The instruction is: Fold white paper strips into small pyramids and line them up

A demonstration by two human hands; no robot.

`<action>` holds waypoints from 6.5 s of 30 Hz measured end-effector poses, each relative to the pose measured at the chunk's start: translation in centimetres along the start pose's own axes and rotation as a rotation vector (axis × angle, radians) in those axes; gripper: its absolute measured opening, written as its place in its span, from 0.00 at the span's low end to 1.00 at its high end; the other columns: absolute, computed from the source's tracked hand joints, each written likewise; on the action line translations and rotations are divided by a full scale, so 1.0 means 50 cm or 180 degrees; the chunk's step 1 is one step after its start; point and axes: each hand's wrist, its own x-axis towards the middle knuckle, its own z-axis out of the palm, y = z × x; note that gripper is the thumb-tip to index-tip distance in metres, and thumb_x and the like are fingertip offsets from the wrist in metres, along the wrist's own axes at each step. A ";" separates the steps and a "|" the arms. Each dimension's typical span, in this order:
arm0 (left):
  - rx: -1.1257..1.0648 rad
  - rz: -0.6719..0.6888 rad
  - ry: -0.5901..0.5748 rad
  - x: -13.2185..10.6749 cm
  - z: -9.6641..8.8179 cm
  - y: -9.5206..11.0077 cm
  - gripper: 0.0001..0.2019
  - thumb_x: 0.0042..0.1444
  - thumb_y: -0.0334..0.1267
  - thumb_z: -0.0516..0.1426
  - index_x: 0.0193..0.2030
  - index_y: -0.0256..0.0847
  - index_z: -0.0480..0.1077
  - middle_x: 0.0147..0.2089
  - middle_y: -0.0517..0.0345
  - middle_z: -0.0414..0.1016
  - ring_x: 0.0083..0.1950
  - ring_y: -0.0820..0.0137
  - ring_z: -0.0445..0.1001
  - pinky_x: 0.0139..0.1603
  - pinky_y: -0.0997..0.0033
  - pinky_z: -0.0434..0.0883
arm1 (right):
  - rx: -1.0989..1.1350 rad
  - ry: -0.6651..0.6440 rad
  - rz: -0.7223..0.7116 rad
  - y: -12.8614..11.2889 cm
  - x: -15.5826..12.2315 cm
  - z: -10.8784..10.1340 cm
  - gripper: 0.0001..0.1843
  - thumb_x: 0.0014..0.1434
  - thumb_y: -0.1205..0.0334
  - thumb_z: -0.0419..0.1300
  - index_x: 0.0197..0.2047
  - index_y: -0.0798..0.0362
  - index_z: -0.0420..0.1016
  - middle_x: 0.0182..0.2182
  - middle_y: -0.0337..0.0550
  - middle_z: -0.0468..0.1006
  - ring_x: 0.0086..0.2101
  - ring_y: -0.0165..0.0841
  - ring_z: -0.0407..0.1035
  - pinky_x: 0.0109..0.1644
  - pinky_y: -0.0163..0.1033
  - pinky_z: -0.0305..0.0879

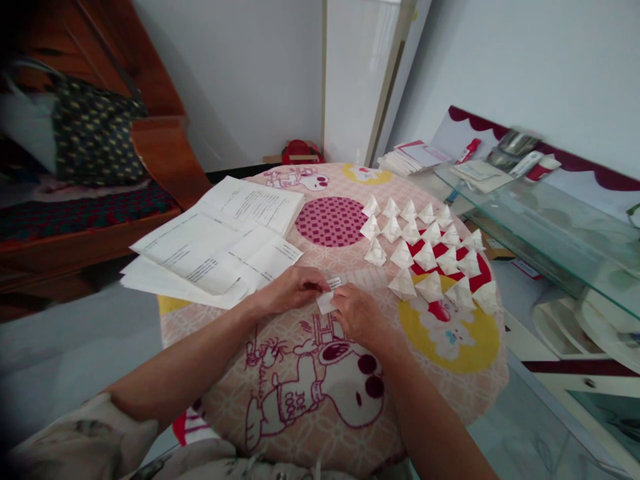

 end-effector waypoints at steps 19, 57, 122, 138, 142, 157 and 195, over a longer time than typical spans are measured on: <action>0.0137 0.0164 -0.0474 0.001 -0.017 0.004 0.06 0.60 0.34 0.59 0.39 0.39 0.79 0.43 0.51 0.78 0.44 0.67 0.76 0.48 0.70 0.70 | 0.0556 0.0308 0.0222 0.004 0.003 -0.004 0.12 0.64 0.71 0.58 0.30 0.54 0.76 0.33 0.44 0.76 0.37 0.34 0.69 0.43 0.39 0.64; 0.1163 -0.1148 0.0438 0.030 0.029 0.012 0.08 0.56 0.36 0.63 0.28 0.38 0.72 0.32 0.56 0.73 0.33 0.69 0.70 0.38 0.68 0.69 | 0.1805 -0.0012 0.2308 0.019 0.007 -0.023 0.08 0.52 0.69 0.58 0.23 0.52 0.72 0.14 0.35 0.72 0.16 0.27 0.62 0.22 0.33 0.55; 0.0616 -0.1347 0.0319 0.026 -0.012 -0.012 0.04 0.47 0.28 0.59 0.26 0.35 0.76 0.25 0.61 0.74 0.27 0.75 0.69 0.31 0.75 0.63 | -0.0169 -0.0124 0.1634 -0.016 0.017 -0.007 0.17 0.66 0.64 0.54 0.48 0.50 0.85 0.36 0.48 0.86 0.37 0.39 0.78 0.38 0.38 0.64; 0.1608 0.0280 -0.0533 -0.003 0.026 0.034 0.16 0.61 0.23 0.54 0.50 0.39 0.78 0.51 0.48 0.80 0.53 0.64 0.77 0.53 0.67 0.74 | 0.0676 0.0148 0.1651 0.002 0.018 -0.012 0.18 0.62 0.67 0.55 0.47 0.50 0.85 0.41 0.47 0.86 0.38 0.38 0.78 0.42 0.38 0.67; 0.1834 0.0267 -0.0594 -0.004 0.026 0.033 0.15 0.64 0.26 0.54 0.53 0.39 0.77 0.56 0.47 0.78 0.54 0.63 0.77 0.52 0.66 0.75 | 0.1513 0.0277 0.2234 0.025 0.010 -0.010 0.16 0.61 0.62 0.56 0.47 0.52 0.83 0.28 0.43 0.83 0.26 0.34 0.74 0.29 0.35 0.66; 0.2062 0.0186 -0.0666 -0.001 0.027 0.039 0.17 0.64 0.27 0.54 0.57 0.41 0.75 0.60 0.47 0.75 0.57 0.61 0.75 0.53 0.63 0.75 | 0.1899 0.0097 0.2387 0.019 0.022 -0.008 0.02 0.56 0.66 0.59 0.32 0.52 0.72 0.19 0.35 0.74 0.19 0.29 0.67 0.23 0.31 0.59; 0.1316 0.0326 -0.0150 -0.005 0.035 0.013 0.14 0.62 0.25 0.54 0.50 0.37 0.77 0.54 0.45 0.79 0.55 0.63 0.77 0.58 0.62 0.75 | 0.1026 -0.0248 0.2229 0.012 0.050 -0.019 0.19 0.60 0.64 0.59 0.18 0.50 0.67 0.15 0.39 0.70 0.20 0.30 0.66 0.25 0.35 0.58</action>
